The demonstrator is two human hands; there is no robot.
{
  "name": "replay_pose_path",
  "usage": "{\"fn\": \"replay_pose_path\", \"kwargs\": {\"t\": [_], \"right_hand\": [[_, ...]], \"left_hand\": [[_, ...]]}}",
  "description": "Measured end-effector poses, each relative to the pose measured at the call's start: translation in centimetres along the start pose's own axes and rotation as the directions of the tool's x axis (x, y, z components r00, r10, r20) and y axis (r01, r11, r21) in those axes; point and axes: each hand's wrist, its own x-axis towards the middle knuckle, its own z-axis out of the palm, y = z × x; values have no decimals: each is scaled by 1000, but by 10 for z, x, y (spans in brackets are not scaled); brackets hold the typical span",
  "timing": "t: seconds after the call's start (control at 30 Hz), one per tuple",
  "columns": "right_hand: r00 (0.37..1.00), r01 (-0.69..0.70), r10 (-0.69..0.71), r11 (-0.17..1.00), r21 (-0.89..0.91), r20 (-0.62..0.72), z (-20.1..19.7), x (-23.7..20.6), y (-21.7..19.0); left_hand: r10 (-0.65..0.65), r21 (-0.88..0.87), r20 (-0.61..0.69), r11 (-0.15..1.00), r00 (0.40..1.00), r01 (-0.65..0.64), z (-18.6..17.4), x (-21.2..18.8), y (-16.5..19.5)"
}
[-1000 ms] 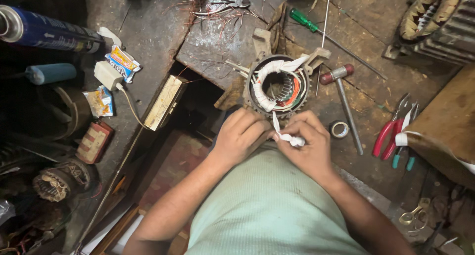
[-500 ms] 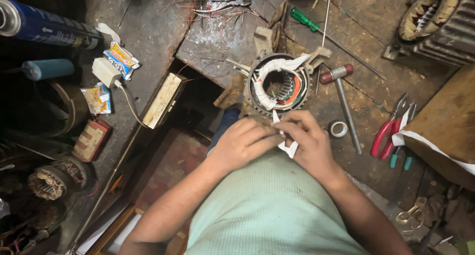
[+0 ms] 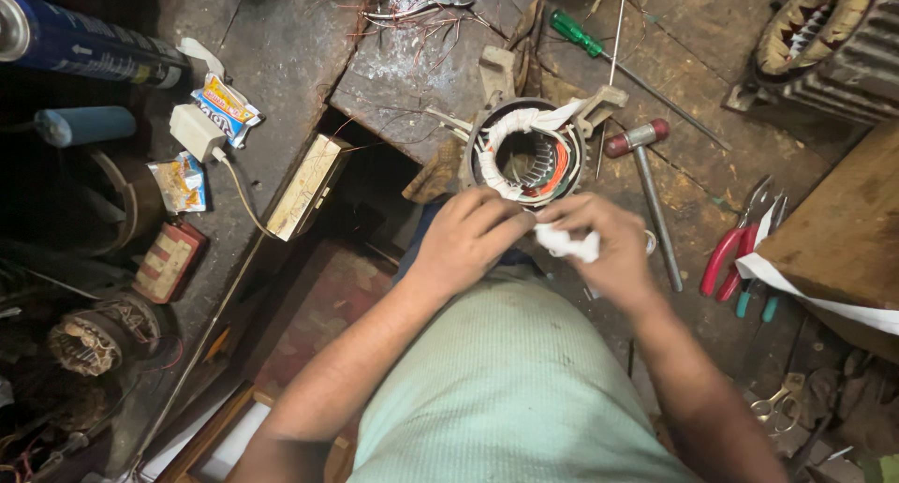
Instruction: The person wraps white insulating tape around a motor stator, repeatedly folding and pressing the tape into the slots. They use a hammer to tap the tape into place and scissors to trim excess tape. The stator remains on the workbench throughout.
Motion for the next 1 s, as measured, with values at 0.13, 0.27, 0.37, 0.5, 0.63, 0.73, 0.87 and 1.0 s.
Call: {"fn": "replay_pose_path", "kwargs": {"t": [0.13, 0.27, 0.37, 0.5, 0.63, 0.73, 0.87, 1.0], "right_hand": [[988, -141, 152, 970, 199, -41, -16, 5, 12], [996, -91, 92, 995, 50, -18, -14, 7, -8], [999, 31, -35, 987, -160, -19, -2, 15, -38], [997, 41, -69, 895, -445, -47, 6, 38, -69], [996, 7, -60, 816, -577, -73, 3, 60, -74], [995, 17, -68, 823, -567, -69, 1, 67, -67], [1000, 16, -23, 910, -414, -13, -2, 61, -65], [986, -122, 156, 921, -371, 62, -37, 39, -76]], "left_hand": [[-24, 102, 30, 995, 999, 20, 6, 2, 7], [-36, 114, 29, 993, 999, 33, -2, 1, 5], [-64, 146, 38, 988, 997, 58, -14, 1, -2], [-180, 141, 82, 976, 980, 167, -18, 7, 8], [-332, -23, 82, 942, 940, 334, -25, 22, 10], [-347, -107, 40, 931, 937, 349, -27, 34, 5], [-311, -111, 51, 942, 949, 315, -16, 42, 5], [-169, -65, -3, 984, 986, 168, -5, 35, 2]]}}
